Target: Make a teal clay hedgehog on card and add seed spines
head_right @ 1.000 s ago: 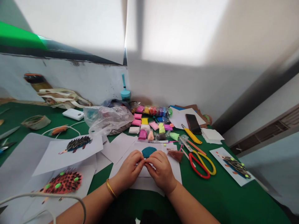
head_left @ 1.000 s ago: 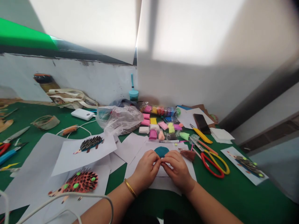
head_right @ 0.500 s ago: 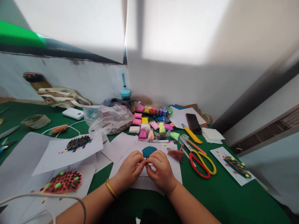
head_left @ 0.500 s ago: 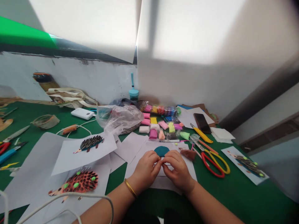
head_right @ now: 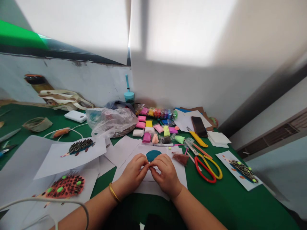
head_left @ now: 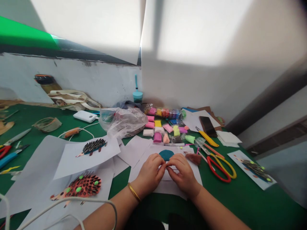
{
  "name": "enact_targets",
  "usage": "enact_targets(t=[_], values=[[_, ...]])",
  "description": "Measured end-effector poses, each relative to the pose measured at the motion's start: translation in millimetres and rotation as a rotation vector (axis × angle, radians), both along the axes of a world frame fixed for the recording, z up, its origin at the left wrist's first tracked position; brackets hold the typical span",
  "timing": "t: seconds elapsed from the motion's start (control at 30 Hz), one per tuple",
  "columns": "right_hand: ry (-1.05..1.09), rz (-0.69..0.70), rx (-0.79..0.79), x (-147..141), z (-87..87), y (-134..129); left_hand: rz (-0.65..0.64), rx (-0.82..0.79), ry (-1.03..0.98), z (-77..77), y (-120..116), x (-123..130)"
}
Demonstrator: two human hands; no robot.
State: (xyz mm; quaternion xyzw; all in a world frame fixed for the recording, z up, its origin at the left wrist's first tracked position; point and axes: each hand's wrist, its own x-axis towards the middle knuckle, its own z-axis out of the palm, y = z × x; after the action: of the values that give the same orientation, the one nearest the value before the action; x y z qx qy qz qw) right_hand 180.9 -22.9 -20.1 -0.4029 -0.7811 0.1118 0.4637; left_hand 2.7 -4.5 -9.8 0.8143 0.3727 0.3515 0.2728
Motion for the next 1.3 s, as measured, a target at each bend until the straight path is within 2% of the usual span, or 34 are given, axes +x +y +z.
enact_targets(t=[0.93,1.3], values=[[-0.006,-0.011,0.003,-1.5,-0.5,-1.8,-0.045,-0.049,0.010,-0.6,-1.1,-0.7],[-0.003,-0.028,0.008,0.0,-0.4,-1.4,-0.012,-0.077,-0.054,-0.8,-1.0,-0.6]])
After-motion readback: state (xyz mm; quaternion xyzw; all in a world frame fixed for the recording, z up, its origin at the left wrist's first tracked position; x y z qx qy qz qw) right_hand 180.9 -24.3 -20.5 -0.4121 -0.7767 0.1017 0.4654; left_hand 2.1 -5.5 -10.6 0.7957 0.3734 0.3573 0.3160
